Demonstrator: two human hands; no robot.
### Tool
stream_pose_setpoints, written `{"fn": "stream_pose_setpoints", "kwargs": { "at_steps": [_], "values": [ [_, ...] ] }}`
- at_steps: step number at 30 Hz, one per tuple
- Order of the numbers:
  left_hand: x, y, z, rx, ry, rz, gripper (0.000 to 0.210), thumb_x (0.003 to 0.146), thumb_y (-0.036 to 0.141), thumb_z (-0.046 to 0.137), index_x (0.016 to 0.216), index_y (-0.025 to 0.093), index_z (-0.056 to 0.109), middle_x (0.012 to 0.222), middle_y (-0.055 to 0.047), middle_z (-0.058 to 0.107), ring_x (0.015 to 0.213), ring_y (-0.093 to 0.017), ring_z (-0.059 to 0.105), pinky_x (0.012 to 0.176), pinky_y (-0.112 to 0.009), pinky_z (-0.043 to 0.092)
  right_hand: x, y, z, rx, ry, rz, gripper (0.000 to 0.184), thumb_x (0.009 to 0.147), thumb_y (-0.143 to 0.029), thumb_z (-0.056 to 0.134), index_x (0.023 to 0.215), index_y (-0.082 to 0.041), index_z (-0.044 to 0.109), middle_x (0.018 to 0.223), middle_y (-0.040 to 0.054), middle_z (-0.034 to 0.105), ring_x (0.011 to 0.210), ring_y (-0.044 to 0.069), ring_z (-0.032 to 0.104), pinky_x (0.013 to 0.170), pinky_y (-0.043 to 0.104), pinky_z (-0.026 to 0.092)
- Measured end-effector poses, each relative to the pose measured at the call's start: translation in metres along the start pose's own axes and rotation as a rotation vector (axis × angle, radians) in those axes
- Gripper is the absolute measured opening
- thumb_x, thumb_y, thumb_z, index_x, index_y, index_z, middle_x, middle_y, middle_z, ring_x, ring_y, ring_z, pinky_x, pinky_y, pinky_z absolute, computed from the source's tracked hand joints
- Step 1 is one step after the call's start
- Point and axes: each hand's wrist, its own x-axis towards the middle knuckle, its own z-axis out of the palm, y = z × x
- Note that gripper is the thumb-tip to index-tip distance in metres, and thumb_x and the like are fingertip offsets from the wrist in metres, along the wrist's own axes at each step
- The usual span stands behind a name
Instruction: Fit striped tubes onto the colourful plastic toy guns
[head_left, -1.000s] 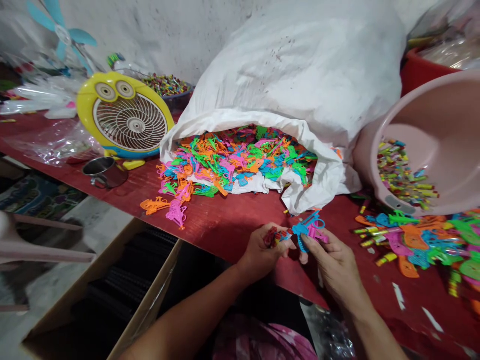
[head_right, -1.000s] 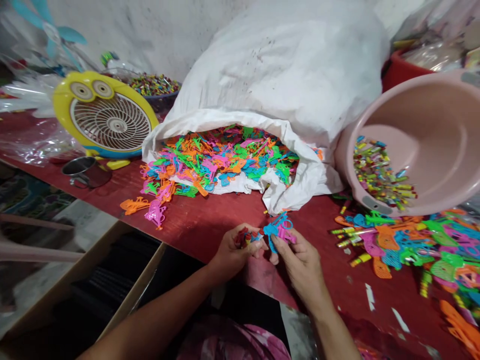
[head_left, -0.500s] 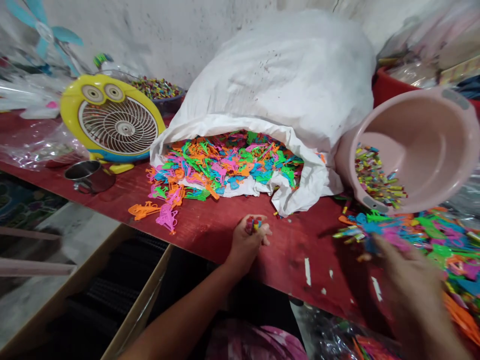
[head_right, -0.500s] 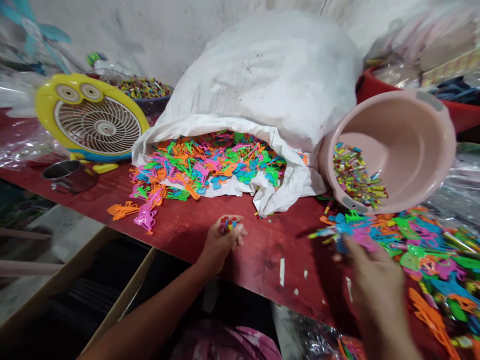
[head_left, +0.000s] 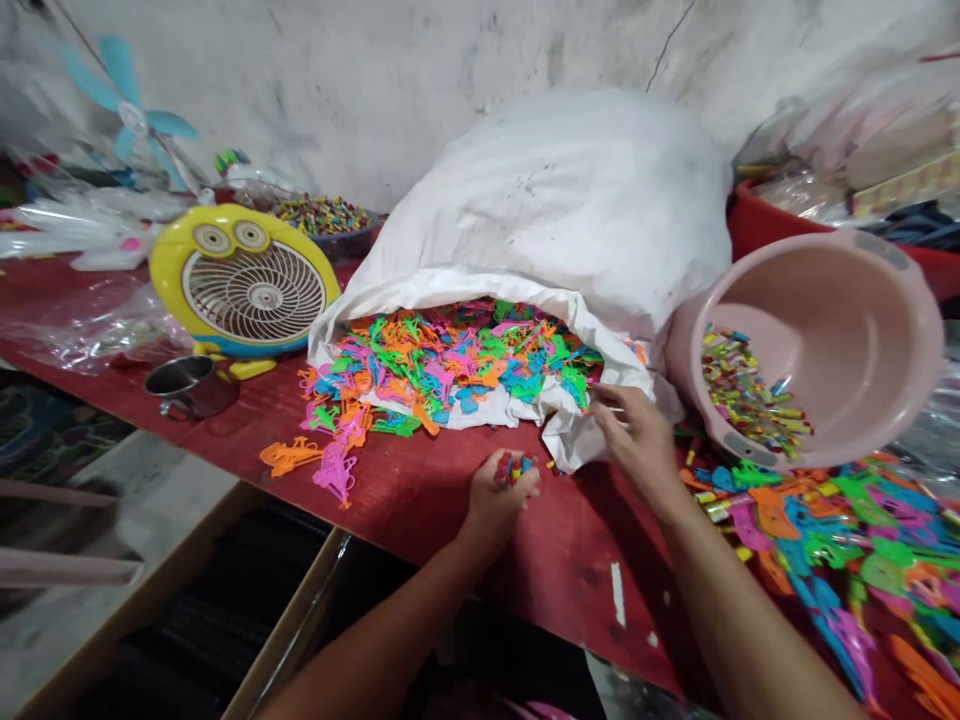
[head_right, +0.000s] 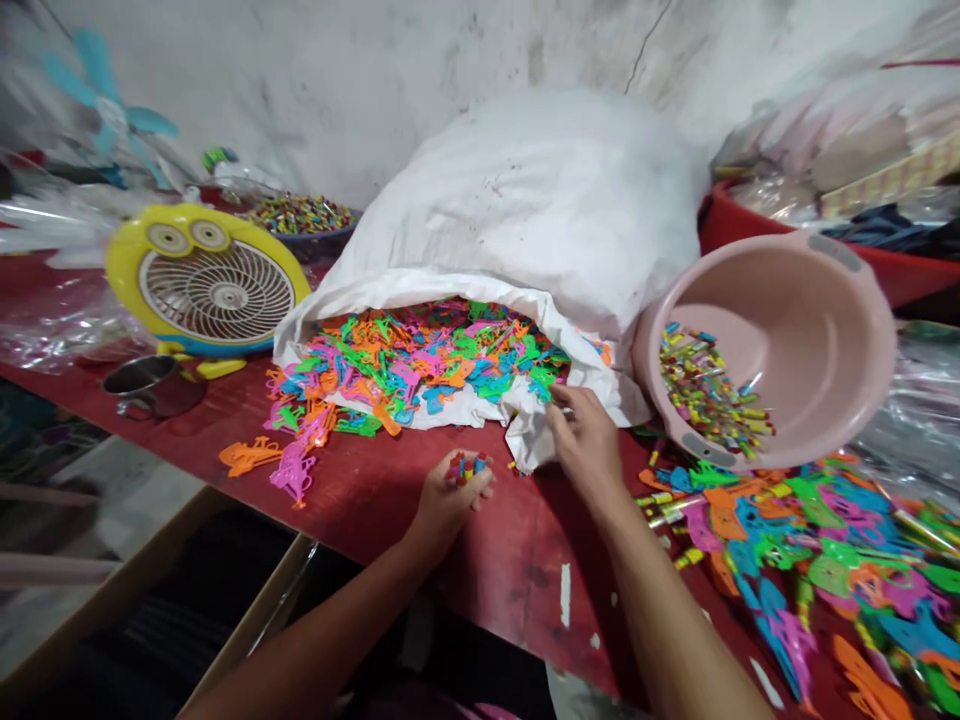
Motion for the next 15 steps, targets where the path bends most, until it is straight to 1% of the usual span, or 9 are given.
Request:
{"fn": "stream_pose_setpoints", "kwargs": {
  "at_steps": [1, 3, 5, 6, 8, 10, 11, 13, 15],
  "values": [
    [-0.001, -0.001, -0.001, 0.024, -0.016, 0.015, 0.027, 0.074, 0.033, 0.073, 0.087, 0.013, 0.06, 0.065, 0.0, 0.06, 0.055, -0.01, 0.056, 0.048, -0.018, 0.04, 0.017, 0.004, 0.017, -0.046, -0.032, 0.006, 0.033, 0.091, -0.031, 0.044, 0.116, -0.017, 0.061, 0.107, 0.01, 0.064, 0.094, 0.02, 0.062, 0.079, 0.033, 0.052],
    [-0.003, -0.003, -0.003, 0.041, -0.019, 0.055, 0.026, 0.075, 0.034, 0.073, 0.084, 0.014, 0.06, 0.063, 0.0, 0.059, 0.054, -0.01, 0.055, 0.049, -0.018, 0.04, 0.047, 0.017, 0.044, -0.115, -0.049, 0.005, 0.034, 0.088, -0.025, 0.043, 0.115, -0.014, 0.061, 0.106, 0.0123, 0.064, 0.098, 0.023, 0.061, 0.084, 0.036, 0.051],
    [-0.004, -0.006, -0.004, 0.053, -0.001, 0.056, 0.026, 0.075, 0.034, 0.073, 0.085, 0.014, 0.06, 0.066, 0.0, 0.06, 0.056, -0.012, 0.056, 0.049, -0.019, 0.039, 0.074, 0.03, 0.06, -0.185, -0.051, -0.015, 0.037, 0.084, -0.02, 0.044, 0.115, -0.011, 0.061, 0.109, 0.0158, 0.063, 0.104, 0.027, 0.058, 0.091, 0.041, 0.048],
    [-0.004, -0.007, -0.004, 0.055, 0.004, 0.053, 0.026, 0.076, 0.035, 0.071, 0.085, 0.014, 0.059, 0.066, -0.001, 0.06, 0.056, -0.012, 0.055, 0.048, -0.019, 0.039, 0.085, 0.035, 0.064, -0.223, -0.05, -0.029, 0.039, 0.083, -0.019, 0.044, 0.117, -0.01, 0.06, 0.114, 0.0179, 0.062, 0.109, 0.029, 0.056, 0.095, 0.043, 0.046],
    [-0.004, -0.009, -0.003, 0.062, 0.003, 0.051, 0.025, 0.078, 0.035, 0.069, 0.086, 0.014, 0.059, 0.064, 0.0, 0.057, 0.055, -0.011, 0.053, 0.049, -0.019, 0.038, 0.108, 0.043, 0.068, -0.303, -0.043, -0.053, 0.045, 0.084, -0.02, 0.045, 0.126, -0.007, 0.055, 0.129, 0.0215, 0.054, 0.12, 0.033, 0.048, 0.1, 0.047, 0.04],
    [-0.002, -0.012, -0.001, 0.06, 0.006, 0.056, 0.023, 0.078, 0.034, 0.069, 0.084, 0.014, 0.059, 0.063, 0.001, 0.055, 0.056, -0.011, 0.051, 0.052, -0.02, 0.04, 0.13, 0.049, 0.067, -0.377, -0.034, -0.067, 0.052, 0.087, -0.025, 0.046, 0.135, -0.006, 0.046, 0.139, 0.0237, 0.045, 0.127, 0.037, 0.04, 0.102, 0.052, 0.037],
    [-0.001, -0.014, 0.0, 0.052, 0.009, 0.064, 0.023, 0.078, 0.035, 0.069, 0.082, 0.015, 0.058, 0.064, 0.002, 0.053, 0.057, -0.011, 0.05, 0.055, -0.02, 0.041, 0.141, 0.051, 0.065, -0.41, -0.034, -0.072, 0.055, 0.089, -0.028, 0.046, 0.138, -0.005, 0.042, 0.141, 0.0252, 0.043, 0.128, 0.039, 0.038, 0.1, 0.054, 0.036],
    [0.002, -0.017, 0.003, 0.046, 0.015, 0.07, 0.025, 0.076, 0.036, 0.07, 0.077, 0.016, 0.056, 0.062, 0.003, 0.05, 0.057, -0.01, 0.047, 0.056, -0.02, 0.041, 0.162, 0.053, 0.063, -0.464, -0.057, -0.101, 0.059, 0.09, -0.032, 0.046, 0.141, -0.003, 0.037, 0.139, 0.0278, 0.043, 0.126, 0.042, 0.038, 0.098, 0.056, 0.035],
    [0.006, -0.021, 0.005, 0.076, 0.025, 0.07, 0.027, 0.076, 0.038, 0.07, 0.074, 0.016, 0.054, 0.06, 0.004, 0.046, 0.056, -0.01, 0.043, 0.054, -0.02, 0.039, 0.176, 0.052, 0.066, -0.497, -0.131, -0.187, 0.056, 0.09, -0.03, 0.048, 0.139, -0.004, 0.041, 0.137, 0.0269, 0.045, 0.125, 0.041, 0.038, 0.099, 0.055, 0.033]
  ]
}}
